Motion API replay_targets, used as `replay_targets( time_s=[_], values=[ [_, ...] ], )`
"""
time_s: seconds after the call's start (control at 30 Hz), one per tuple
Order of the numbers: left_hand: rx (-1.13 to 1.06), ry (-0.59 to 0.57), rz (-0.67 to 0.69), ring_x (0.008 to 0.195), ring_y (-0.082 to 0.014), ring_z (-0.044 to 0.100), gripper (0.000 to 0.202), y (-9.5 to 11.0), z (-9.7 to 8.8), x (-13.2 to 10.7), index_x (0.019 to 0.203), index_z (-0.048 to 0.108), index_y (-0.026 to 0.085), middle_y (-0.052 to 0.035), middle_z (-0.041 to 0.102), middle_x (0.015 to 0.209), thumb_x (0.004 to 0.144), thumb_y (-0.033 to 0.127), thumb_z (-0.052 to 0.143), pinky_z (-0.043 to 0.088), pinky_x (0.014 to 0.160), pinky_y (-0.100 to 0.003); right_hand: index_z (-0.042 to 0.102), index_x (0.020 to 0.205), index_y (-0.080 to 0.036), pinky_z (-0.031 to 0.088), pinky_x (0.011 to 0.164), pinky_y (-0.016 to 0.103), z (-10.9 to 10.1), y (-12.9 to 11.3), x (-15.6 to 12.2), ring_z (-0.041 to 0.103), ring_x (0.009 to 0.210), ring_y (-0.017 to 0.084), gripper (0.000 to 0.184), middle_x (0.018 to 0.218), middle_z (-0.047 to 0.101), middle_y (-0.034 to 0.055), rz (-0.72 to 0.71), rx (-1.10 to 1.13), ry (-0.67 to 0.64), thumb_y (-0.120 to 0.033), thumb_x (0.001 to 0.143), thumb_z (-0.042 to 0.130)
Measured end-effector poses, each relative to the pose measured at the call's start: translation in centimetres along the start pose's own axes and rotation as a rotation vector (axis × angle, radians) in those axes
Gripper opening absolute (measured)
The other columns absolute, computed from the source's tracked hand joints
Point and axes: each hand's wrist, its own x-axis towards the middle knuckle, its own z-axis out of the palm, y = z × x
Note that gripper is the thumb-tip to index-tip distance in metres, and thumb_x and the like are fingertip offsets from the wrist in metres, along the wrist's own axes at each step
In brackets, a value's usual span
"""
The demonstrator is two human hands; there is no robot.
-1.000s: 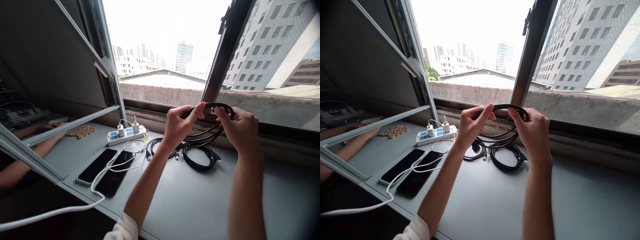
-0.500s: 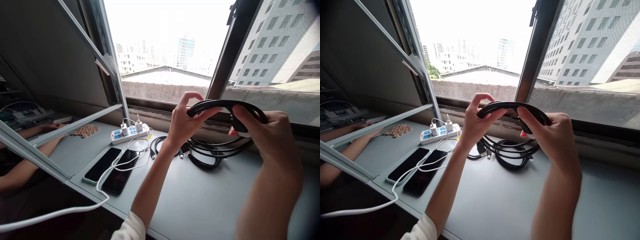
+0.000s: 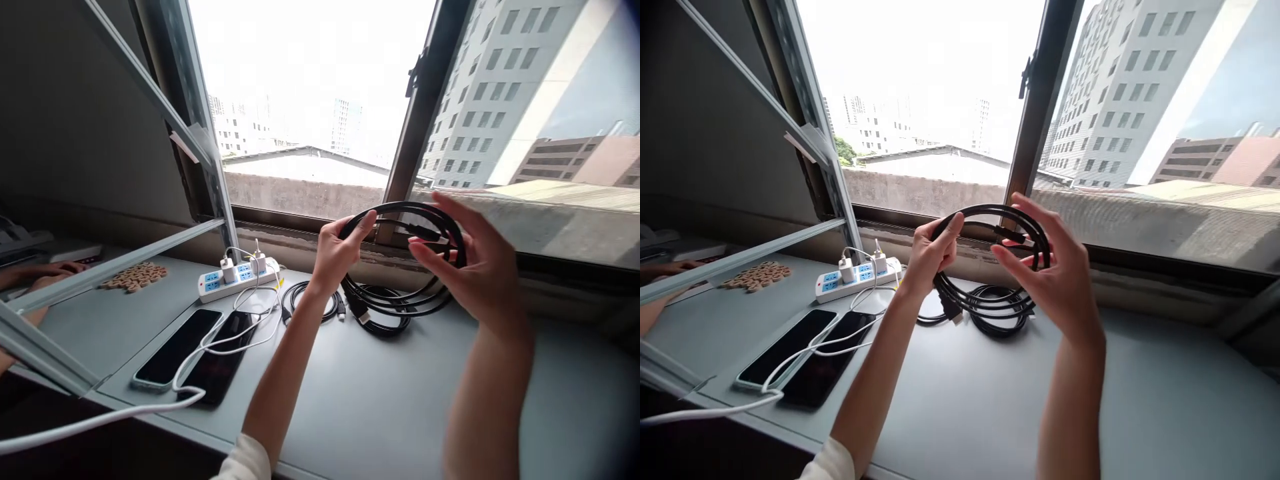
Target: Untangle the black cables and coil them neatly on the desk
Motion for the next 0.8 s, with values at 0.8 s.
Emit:
replay_targets(
  time_s=[0.8],
  values=[
    [-0.370, -0.339, -0.779, 0.028, 0.0004, 0.017, 0.045, -6.2, 2.4, 0.8, 0.055, 0.025, 0.019, 0.0100, 0.019, 0.045, 0.088, 0.040, 0.047, 0.009, 0.027, -0.014, 0.057, 0.089, -0.022, 0.034, 0.053, 0.025, -0.4, 9.0, -2.7, 0.062, 0.064, 0.019, 0.017, 0.072, 0.066, -0.0029, 0.106, -0.795, -0.063, -0.027, 0.073, 0.061]
  ],
)
